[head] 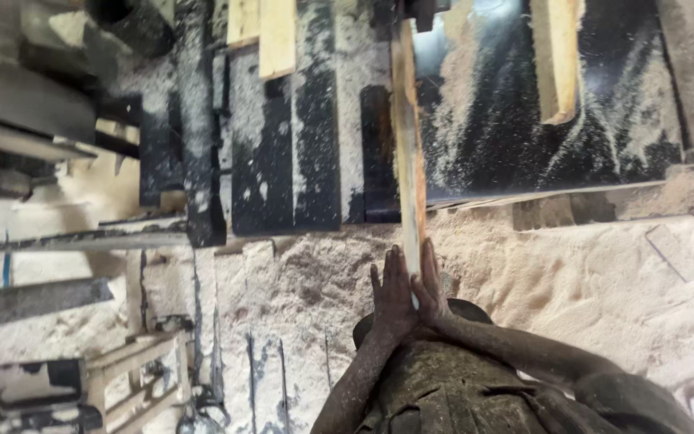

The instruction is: The person repeatedly feeds wooden planks through a stationary saw by hand to cut them, flipping the pieces and passing them through the blade.

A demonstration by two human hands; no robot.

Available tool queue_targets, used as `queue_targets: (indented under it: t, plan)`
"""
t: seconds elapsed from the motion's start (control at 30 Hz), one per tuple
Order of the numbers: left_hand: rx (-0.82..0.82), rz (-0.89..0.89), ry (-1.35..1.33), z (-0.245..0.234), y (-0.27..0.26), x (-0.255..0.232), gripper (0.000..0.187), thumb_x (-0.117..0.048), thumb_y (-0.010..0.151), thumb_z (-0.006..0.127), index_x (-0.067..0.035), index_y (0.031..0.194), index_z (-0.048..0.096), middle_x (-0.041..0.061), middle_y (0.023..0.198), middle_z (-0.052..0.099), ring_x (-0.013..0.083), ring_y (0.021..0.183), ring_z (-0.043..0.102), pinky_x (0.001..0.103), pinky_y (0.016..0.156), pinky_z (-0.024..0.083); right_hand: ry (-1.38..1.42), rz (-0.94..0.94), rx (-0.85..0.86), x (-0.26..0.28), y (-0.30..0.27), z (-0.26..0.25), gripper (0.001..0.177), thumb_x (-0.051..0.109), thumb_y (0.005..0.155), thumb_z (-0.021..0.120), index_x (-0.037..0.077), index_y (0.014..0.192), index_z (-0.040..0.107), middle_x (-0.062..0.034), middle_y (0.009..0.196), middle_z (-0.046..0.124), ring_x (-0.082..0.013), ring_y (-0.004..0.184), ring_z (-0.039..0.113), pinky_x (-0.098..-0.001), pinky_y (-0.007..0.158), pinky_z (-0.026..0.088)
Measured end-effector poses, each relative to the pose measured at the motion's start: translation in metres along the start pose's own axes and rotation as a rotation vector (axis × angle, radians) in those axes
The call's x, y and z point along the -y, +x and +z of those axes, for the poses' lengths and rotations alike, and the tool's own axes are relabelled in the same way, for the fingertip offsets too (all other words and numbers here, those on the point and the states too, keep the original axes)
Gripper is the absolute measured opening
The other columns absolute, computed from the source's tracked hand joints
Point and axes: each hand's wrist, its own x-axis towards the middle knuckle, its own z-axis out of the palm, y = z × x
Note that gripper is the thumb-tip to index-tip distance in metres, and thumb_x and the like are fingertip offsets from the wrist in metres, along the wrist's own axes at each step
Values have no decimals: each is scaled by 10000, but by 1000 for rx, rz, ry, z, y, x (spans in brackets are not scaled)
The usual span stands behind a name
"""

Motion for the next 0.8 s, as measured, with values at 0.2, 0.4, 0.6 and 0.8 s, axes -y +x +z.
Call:
queue_targets:
  t: [0.2, 0.4, 0.6, 0.8]
  plan:
    - [-48, 53, 89, -4, 35, 7, 807, -381, 1021, 505, 79, 1595, 175, 276, 1677, 193, 389, 1585, 156, 626, 1251, -5, 70, -42, -18, -21, 29, 2, 423, 163, 1182, 404, 91, 1583, 290, -274, 1761, 104, -498, 1647, 149, -612, 1360, 277]
    - [-19, 16, 131, 2, 80, 22, 678, -273, 1068, 424, 89, 1607, 228, 263, 1709, 239, 365, 1624, 192, 613, 1297, 25, 235, 542, 124, -41, 43, 6, 698, 223, 1076, 428, -88, 1614, 111, -334, 1697, 66, -526, 1566, 112, -571, 1251, 178]
    - [-93, 74, 121, -9, 125, 33, 641, -241, 1056, 401, 97, 1580, 250, 264, 1681, 266, 389, 1595, 203, 626, 1275, 23, 153, 304, 126, -69, 66, 14, 583, 258, 1165, 362, -22, 1639, 172, -312, 1722, 60, -449, 1613, 152, -482, 1312, 239]
    - [-22, 31, 95, -6, 158, 40, 675, -249, 1072, 401, 100, 1604, 175, 267, 1695, 223, 399, 1602, 174, 623, 1281, 36, 259, 509, 98, -100, 92, 26, 698, 333, 1134, 376, -55, 1644, 101, -317, 1726, 32, -454, 1607, 83, -485, 1313, 157]
